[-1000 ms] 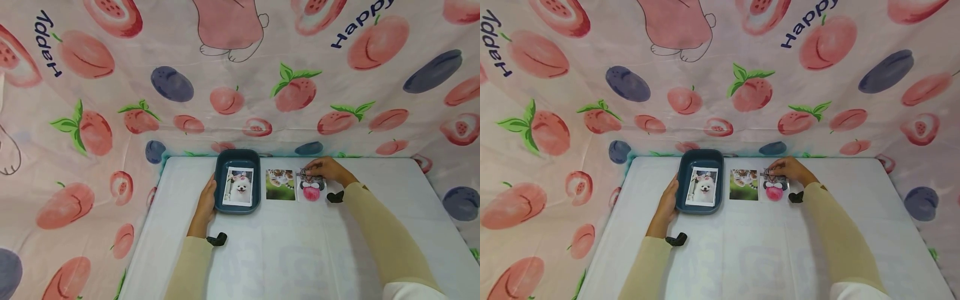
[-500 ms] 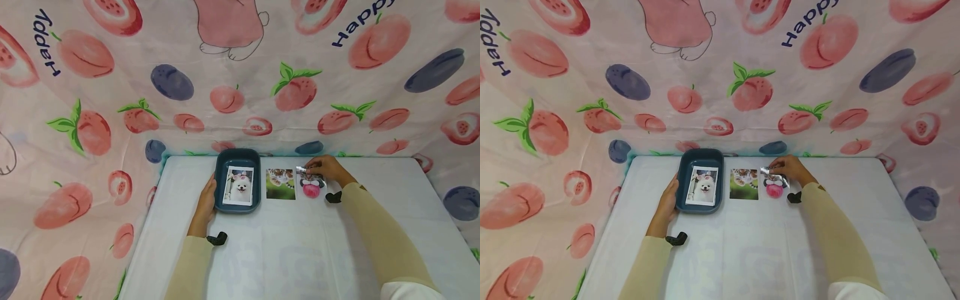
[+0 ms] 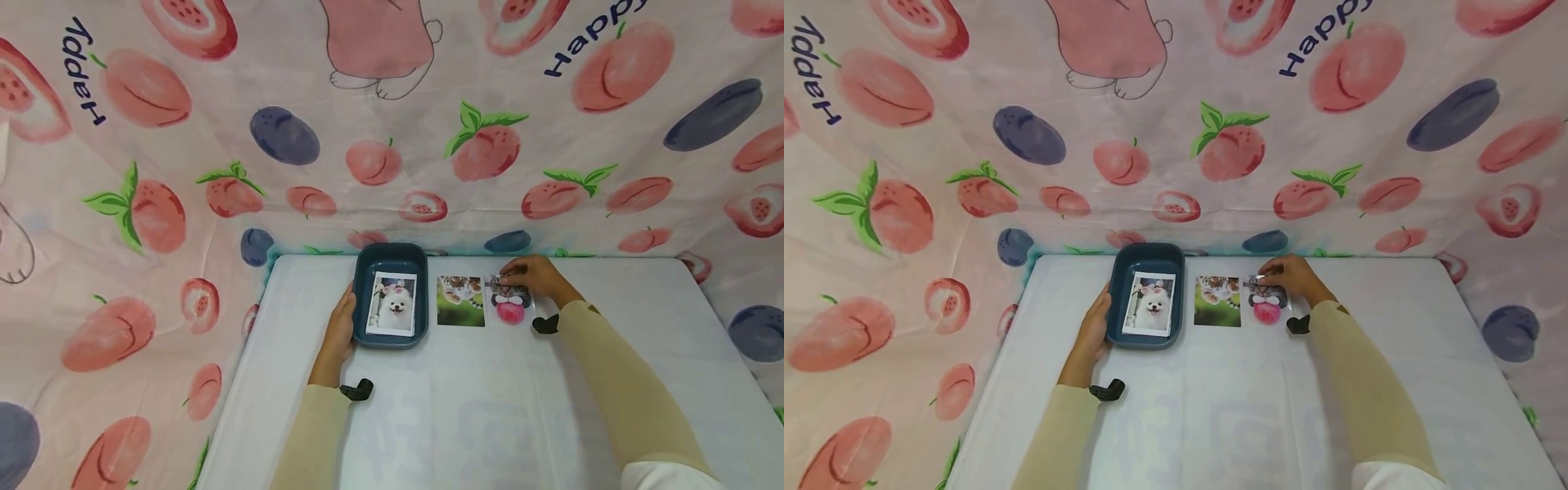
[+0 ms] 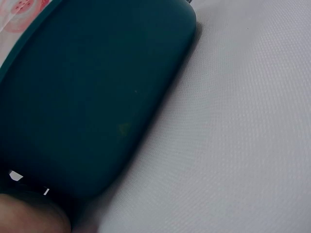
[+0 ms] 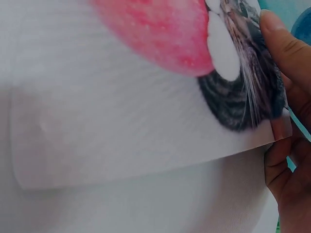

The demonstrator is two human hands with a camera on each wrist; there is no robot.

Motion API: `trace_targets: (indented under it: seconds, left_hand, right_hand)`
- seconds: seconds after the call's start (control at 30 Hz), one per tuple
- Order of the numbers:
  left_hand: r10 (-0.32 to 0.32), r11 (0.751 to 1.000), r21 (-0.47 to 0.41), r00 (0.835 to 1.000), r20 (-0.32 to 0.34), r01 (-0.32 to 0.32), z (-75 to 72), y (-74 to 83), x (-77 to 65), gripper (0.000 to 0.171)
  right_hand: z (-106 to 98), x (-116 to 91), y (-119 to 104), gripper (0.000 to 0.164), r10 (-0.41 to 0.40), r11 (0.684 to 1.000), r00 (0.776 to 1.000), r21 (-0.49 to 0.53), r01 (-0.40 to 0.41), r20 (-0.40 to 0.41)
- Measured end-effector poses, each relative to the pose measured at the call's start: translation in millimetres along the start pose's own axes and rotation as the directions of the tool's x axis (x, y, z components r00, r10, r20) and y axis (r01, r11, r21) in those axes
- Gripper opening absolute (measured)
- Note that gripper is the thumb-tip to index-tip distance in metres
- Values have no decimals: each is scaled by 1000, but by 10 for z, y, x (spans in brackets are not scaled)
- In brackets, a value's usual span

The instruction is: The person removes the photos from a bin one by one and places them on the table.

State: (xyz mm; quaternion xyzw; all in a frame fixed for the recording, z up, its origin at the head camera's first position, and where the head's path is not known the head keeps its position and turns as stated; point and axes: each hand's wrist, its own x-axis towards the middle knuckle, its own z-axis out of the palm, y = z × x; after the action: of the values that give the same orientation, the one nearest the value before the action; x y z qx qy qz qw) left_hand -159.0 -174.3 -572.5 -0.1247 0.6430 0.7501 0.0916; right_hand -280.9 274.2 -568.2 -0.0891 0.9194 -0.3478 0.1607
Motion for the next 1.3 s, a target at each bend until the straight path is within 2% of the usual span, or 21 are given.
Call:
trace_targets:
  seconds: [0.3,0.47,0.63,0.77,0.87,1.0,1.17,1.3]
  left_hand:
    - [-12,1000,4,1000,-8,12,1,-16,16,47]
    - [-23,1000,-2,1000,-8,23,5,-11,13,47]
    - [-13,1000,-2,1000,-1,13,8,-12,8,48]
    - [-5,1000,4,1000,2,5,4,-18,4,48]
    - [-4,1000,8,1000,0,4,5,-21,4,48]
    - [13,1000,8,1000,-6,-13,10,-19,4,47]
    - [23,1000,2,999,-22,-23,21,-18,13,48]
    - [15,1000,0,1000,-24,-15,24,-21,16,48]
  right_hand:
    - [-27,-17,-26,38,-10,999,1000,-39,9,-19]
    - [-112,-19,-181,35,-6,997,999,-77,4,-35]
    - [-226,-35,-500,35,-119,991,989,-67,114,-91]
    - [-249,4,-794,34,-244,969,964,-71,237,-103]
    - [-211,72,-993,37,-287,957,955,-67,282,-81]
    - [-95,166,-1288,43,-296,955,955,-29,296,-5]
    - [135,301,-1689,44,-344,938,933,6,346,102]
    - [371,423,-1937,45,-348,937,922,36,347,169]
